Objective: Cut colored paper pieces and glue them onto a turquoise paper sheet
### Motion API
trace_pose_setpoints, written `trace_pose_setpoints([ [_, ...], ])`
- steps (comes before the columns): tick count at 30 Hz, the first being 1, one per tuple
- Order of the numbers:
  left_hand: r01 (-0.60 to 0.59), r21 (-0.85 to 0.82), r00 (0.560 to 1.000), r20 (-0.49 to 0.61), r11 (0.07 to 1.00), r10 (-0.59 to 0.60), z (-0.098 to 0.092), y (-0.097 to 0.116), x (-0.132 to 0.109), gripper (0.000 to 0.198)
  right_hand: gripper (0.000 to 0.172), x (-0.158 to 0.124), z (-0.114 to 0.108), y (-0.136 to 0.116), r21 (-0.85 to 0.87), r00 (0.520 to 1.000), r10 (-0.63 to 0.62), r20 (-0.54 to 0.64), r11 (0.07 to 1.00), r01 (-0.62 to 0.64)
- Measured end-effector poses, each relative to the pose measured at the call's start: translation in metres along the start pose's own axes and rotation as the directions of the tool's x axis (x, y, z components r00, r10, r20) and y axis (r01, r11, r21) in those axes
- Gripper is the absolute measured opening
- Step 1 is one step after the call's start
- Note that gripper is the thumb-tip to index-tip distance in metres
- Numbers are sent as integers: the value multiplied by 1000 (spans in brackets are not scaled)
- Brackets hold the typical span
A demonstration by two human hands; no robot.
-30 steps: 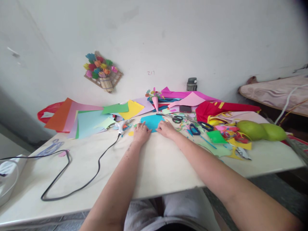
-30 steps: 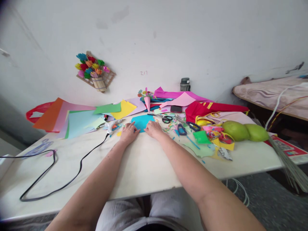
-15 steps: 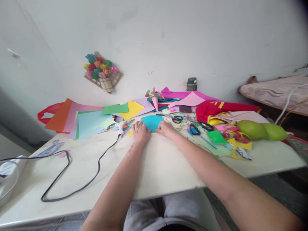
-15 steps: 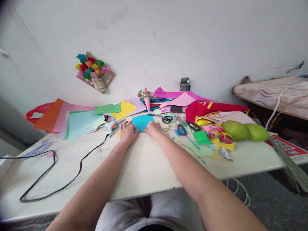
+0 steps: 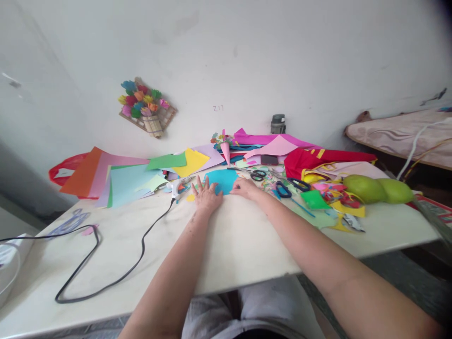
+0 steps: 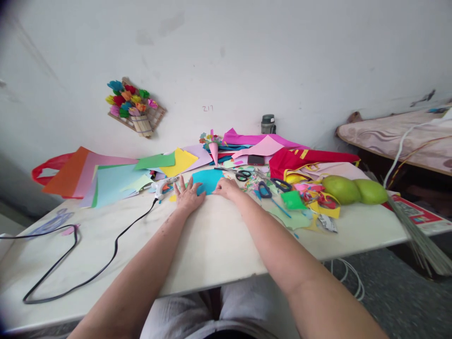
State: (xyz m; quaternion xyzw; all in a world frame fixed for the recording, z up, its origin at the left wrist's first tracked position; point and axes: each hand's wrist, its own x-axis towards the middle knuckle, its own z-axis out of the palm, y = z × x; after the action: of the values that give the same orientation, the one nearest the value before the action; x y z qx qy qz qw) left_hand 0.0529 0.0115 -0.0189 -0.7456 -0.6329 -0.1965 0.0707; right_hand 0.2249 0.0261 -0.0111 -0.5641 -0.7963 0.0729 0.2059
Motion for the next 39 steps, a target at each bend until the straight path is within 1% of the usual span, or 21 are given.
trace_pose_setpoints([
  [3,37,-10,999,20,999,-37,2,-1,1,42,19,-1,-1,9,24,1000,-13,-19,1000,13],
  [5,17,-9,1000,-13,1000,-17,0,-1,-1,38,19,-1,-1,10,23,999,-16,-31,1000,16],
  [7,-67,5,995,-78,998,68,-5,1,-4,30,19,-1,-1,10,12,999,-11,-32,1000,11],
  [9,-192,18,975,-113,981,193,-11,4,-8,25,19,0,-1,8,-4,1000,1,-27,1000,-2],
  [10,-248,16,963,-106,969,248,-14,5,-9,27,18,0,-1,7,-9,1000,10,-26,1000,-10],
  [12,-316,8,946,-67,949,316,-18,8,-10,30,17,-1,-2,6,-16,999,24,-24,1000,-25],
  [15,-359,39,933,-10,933,360,-20,12,-11,30,18,-1,-2,6,-20,999,29,-27,999,-30],
  [19,-410,116,911,22,905,411,-20,20,-14,26,20,0,-1,6,-33,1000,20,-23,999,-21],
  [22,-403,138,915,50,905,400,-20,29,-19,26,21,0,-3,5,-40,999,33,-12,999,-33],
  [26,-322,171,946,90,931,311,-20,42,-27,29,22,-1,-6,2,-34,999,39,-6,999,-39],
  [30,-293,177,954,119,940,275,-21,52,-32,33,22,-1,-7,1,-39,999,39,10,998,-39],
  [34,-261,177,959,156,949,235,-22,56,-32,35,23,-1,-9,6,-41,998,53,36,998,-52],
  [39,-245,176,959,185,953,213,-23,57,-34,37,24,-3,-17,12,-68,992,95,84,994,-89],
])
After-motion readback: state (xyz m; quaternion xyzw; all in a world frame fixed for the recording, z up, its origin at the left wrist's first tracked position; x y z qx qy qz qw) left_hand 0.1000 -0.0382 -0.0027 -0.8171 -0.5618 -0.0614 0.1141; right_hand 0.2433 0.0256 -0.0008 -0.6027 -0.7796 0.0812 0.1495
